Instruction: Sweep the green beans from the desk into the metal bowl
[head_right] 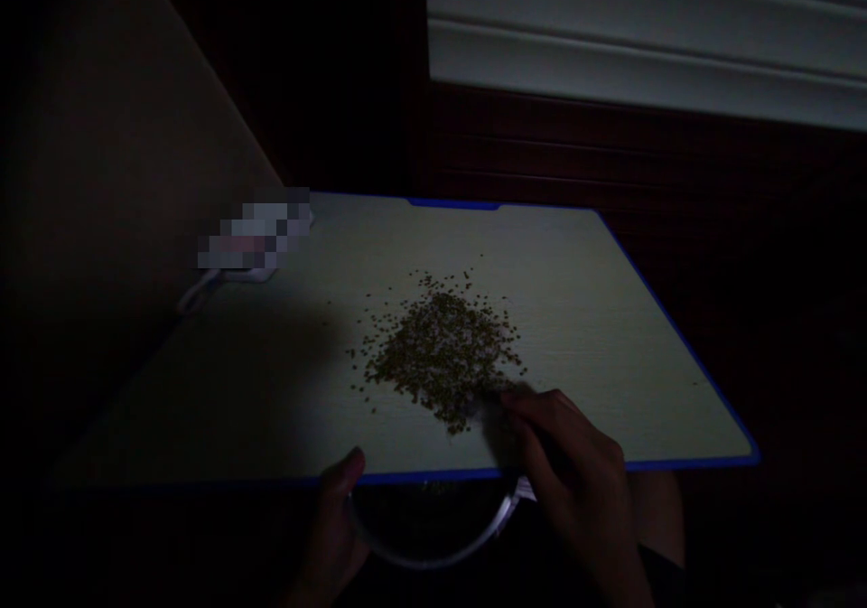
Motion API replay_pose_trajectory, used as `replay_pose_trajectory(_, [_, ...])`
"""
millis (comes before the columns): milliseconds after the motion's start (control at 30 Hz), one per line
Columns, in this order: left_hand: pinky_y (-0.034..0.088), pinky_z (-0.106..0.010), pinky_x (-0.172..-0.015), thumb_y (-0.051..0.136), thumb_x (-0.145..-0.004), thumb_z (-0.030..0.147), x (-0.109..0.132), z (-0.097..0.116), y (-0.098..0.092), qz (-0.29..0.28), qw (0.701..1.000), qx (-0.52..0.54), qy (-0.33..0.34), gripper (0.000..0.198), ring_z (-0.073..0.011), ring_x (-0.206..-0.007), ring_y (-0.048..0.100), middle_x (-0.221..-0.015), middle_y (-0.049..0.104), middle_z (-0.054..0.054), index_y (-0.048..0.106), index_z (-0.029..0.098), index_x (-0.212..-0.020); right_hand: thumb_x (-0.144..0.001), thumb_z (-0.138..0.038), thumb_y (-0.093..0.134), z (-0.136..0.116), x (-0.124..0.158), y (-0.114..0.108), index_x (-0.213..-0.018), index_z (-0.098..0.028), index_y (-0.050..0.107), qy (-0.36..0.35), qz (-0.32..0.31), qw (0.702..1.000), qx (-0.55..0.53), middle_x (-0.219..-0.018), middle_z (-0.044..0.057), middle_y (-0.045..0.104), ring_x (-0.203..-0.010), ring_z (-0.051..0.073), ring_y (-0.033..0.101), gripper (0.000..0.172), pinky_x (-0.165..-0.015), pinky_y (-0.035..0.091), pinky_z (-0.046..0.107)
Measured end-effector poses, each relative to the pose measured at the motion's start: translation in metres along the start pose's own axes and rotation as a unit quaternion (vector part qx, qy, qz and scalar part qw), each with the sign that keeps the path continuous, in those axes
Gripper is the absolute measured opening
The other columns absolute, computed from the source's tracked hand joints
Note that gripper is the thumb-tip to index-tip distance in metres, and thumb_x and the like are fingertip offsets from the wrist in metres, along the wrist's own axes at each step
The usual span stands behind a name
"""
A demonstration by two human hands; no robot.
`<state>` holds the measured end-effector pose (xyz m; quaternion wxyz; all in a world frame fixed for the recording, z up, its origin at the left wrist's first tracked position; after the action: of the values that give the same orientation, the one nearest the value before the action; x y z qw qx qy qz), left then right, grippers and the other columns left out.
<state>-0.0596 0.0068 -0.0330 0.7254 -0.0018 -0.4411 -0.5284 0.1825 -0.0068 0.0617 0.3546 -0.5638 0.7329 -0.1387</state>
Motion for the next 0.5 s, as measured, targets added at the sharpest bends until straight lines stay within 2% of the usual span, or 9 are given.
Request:
replay_pose_trajectory(67, [0.041,-0.057,-0.115,0.087,-0.062,0.044,0.003,0.003,0.008,-0.006,1.0,0.021,-0.002,0.045,-0.0455,-0.132,0.057,-0.107,0.08,-0.011,0.078,0.016,-0.097,-0.097,-0.024,0.063,-0.001,0.0,-0.001,-0.109,-0.028,0.074,-0.002,-0.005,1.0,-0.005,-0.102,0.003,0.079,-0.09,0.017,0.075,0.017,-0.075,0.058,0.027])
replay_pose_trajectory(133, [0.04,-0.06,-0.116,0.088,-0.061,0.045,0.004,0.004,0.011,-0.001,1.0,0.021,0.005,0.047,-0.0462,-0.133,0.056,-0.107,0.08,-0.012,0.078,0.016,-0.097,-0.096,-0.024,0.064,-0.002,-0.001,-0.001,-0.109,-0.028,0.074,0.0,-0.011,1.0,-0.012,-0.101,0.002,0.078,-0.089,0.017,0.074,0.017,-0.074,0.058,0.027])
replay_pose_trajectory(233, [0.031,-0.059,-0.121,0.085,-0.067,0.043,0.001,0.002,0.005,0.036,0.999,-0.019,0.017,0.041,-0.0442,-0.137,0.053,-0.106,0.08,-0.01,0.078,0.019,-0.099,-0.097,-0.023,0.063,-0.002,0.0,-0.001,-0.11,-0.029,0.073,0.003,-0.024,0.999,-0.027,-0.099,0.002,0.077,-0.088,0.017,0.074,0.018,-0.073,0.057,0.027])
replay_pose_trajectory(333, [0.024,-0.053,-0.125,0.082,-0.072,0.042,-0.001,0.0,-0.001,0.036,0.998,-0.038,0.047,0.034,-0.0418,-0.14,0.049,-0.105,0.081,-0.008,0.078,0.02,-0.098,-0.096,-0.022,0.064,-0.001,0.001,-0.003,-0.107,-0.028,0.074,0.0,-0.025,0.999,-0.04,-0.095,0.001,0.076,-0.085,0.017,0.073,0.016,-0.071,0.056,0.027])
replay_pose_trajectory(400, [0.027,-0.05,-0.124,0.083,-0.072,0.042,-0.001,0.0,-0.001,0.029,0.998,-0.031,0.043,0.037,-0.0411,-0.141,0.049,-0.105,0.081,-0.007,0.077,0.019,-0.1,-0.096,-0.023,0.064,0.0,0.002,-0.004,-0.104,-0.028,0.074,0.003,-0.025,0.999,-0.046,-0.093,0.001,0.076,-0.083,0.017,0.073,0.014,-0.07,0.056,0.027])
replay_pose_trajectory(500, [0.035,-0.05,-0.121,0.089,-0.063,0.043,0.0,0.001,0.006,0.025,0.999,0.019,-0.011,0.052,-0.0416,-0.138,0.053,-0.108,0.08,-0.009,0.075,0.017,-0.106,-0.095,-0.026,0.066,0.002,0.005,-0.004,-0.103,-0.028,0.075,0.027,-0.004,0.998,-0.051,-0.094,0.002,0.076,-0.082,0.017,0.073,0.012,-0.069,0.057,0.026])
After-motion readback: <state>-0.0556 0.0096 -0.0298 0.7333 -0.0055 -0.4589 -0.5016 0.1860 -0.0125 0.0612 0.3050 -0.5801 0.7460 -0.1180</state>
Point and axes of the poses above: each hand's wrist, its own x-axis away from the middle knuckle, its own y-axis out of the palm, z = x × y, the point moved 1 cm from there along -x, towards the middle knuckle
